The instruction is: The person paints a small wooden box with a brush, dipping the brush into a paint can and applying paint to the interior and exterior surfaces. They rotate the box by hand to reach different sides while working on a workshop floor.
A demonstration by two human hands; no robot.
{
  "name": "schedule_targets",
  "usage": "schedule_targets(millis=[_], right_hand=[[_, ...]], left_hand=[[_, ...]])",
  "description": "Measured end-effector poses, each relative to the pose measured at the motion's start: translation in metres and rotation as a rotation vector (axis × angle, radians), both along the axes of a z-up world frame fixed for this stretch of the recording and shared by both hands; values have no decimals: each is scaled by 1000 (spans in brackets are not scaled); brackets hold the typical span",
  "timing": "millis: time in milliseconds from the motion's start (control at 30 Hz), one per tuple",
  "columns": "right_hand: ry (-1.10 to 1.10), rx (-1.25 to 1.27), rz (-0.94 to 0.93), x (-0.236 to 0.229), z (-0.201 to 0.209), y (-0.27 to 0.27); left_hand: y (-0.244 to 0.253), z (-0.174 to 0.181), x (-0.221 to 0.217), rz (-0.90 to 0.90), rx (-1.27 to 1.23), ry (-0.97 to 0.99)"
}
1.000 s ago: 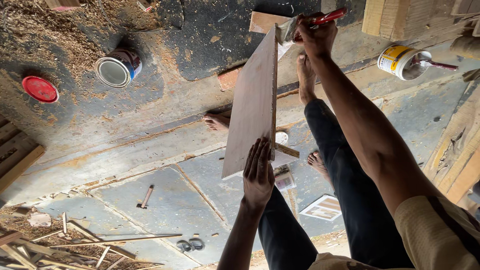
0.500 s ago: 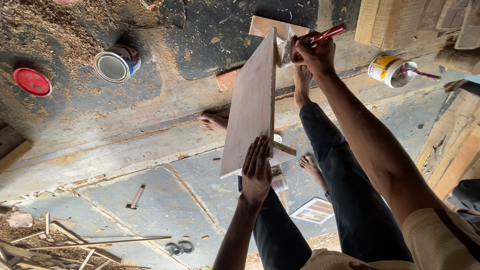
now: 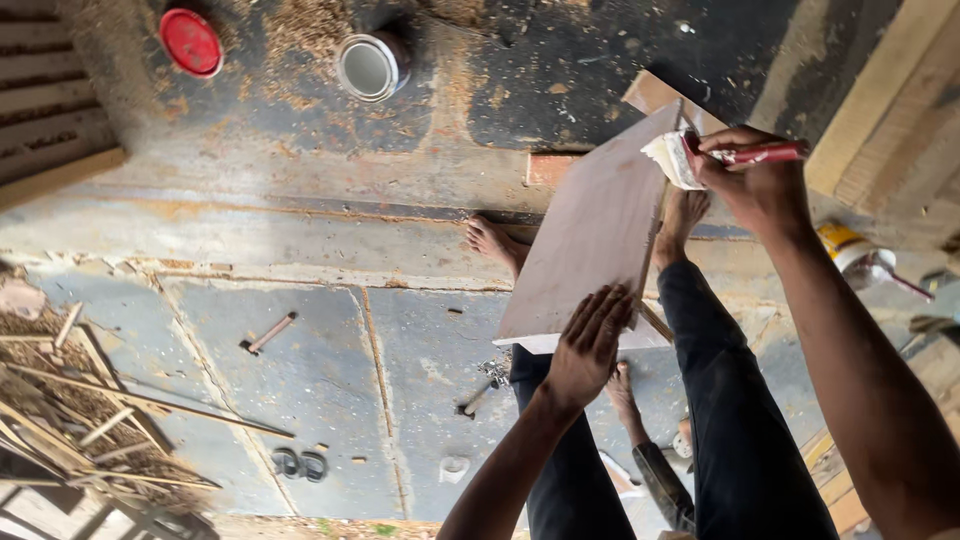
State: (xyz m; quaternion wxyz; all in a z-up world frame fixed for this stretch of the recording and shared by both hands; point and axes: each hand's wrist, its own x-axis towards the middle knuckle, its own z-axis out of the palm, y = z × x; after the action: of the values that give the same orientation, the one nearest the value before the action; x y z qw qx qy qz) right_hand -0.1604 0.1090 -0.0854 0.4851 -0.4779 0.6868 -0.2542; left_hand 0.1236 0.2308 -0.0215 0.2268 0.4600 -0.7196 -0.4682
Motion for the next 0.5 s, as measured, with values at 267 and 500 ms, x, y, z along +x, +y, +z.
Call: schedule_targets(millis=[267,500], right_hand=[[269,-703,906,181,-46,-145],[389,-824,1445,305,-217,-233]], left_hand=[[-5,2,-1,21,-74,-5],[-6,0,-20,136,-135,41]])
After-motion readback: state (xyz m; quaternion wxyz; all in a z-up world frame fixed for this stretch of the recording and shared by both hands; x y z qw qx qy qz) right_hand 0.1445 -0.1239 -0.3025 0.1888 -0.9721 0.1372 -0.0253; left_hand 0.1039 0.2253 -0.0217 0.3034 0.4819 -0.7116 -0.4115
